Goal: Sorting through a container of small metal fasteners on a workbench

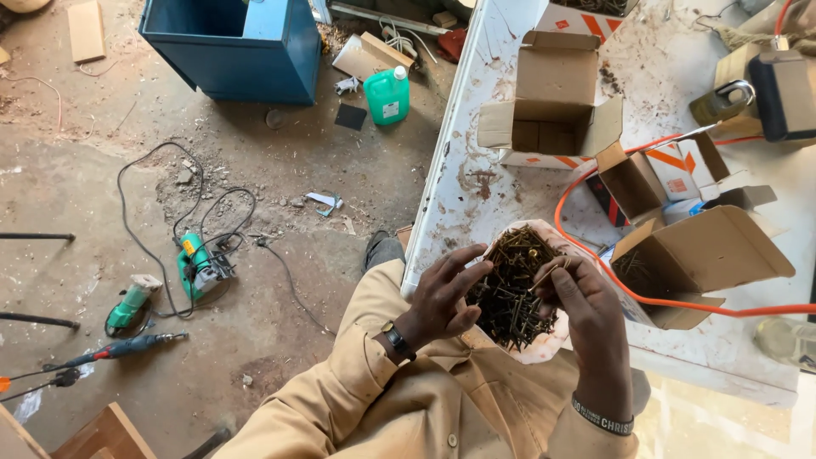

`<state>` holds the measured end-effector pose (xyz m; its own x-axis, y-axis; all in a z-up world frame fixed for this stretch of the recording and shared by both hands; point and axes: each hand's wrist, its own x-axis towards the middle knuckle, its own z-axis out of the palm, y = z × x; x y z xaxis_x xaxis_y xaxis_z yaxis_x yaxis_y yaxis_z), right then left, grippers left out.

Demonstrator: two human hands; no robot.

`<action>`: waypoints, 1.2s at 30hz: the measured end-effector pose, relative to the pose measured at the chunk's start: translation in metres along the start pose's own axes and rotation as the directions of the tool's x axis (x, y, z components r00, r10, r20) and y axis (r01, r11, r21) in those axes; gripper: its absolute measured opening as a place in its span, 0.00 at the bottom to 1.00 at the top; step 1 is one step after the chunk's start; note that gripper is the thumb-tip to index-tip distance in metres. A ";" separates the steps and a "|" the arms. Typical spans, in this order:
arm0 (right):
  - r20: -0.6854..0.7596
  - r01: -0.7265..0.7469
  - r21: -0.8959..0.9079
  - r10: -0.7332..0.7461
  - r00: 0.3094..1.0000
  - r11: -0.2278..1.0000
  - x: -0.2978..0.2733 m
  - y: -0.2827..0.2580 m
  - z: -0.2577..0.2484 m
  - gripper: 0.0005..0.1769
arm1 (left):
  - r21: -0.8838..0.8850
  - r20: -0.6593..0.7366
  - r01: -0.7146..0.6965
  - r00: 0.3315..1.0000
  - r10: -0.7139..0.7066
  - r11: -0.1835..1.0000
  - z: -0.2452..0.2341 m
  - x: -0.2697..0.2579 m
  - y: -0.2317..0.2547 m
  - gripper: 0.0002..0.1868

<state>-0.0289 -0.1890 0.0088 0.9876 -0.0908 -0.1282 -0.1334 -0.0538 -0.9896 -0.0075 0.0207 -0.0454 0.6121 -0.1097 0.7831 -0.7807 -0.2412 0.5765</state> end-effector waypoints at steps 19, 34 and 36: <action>0.069 -0.227 0.409 0.218 0.974 0.884 -0.043 0.021 0.023 0.19 | -0.303 0.257 0.330 0.932 -0.257 0.894 0.001 0.028 0.043 0.12; 0.021 -0.006 -0.027 0.006 1.000 1.000 -0.054 -0.028 0.035 0.28 | -0.349 0.171 0.388 0.921 -0.349 0.853 -0.001 0.024 0.052 0.18; -0.055 0.027 0.008 -0.027 0.998 1.000 -0.058 -0.014 0.033 0.13 | -0.322 0.135 0.427 0.904 -0.405 0.845 0.002 0.016 0.051 0.11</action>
<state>-0.0814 -0.1499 0.0281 0.9847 -0.1439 -0.0980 -0.1060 -0.0488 -0.9932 -0.0372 0.0047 -0.0035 0.8868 -0.1312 0.4432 -0.4391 0.0600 0.8964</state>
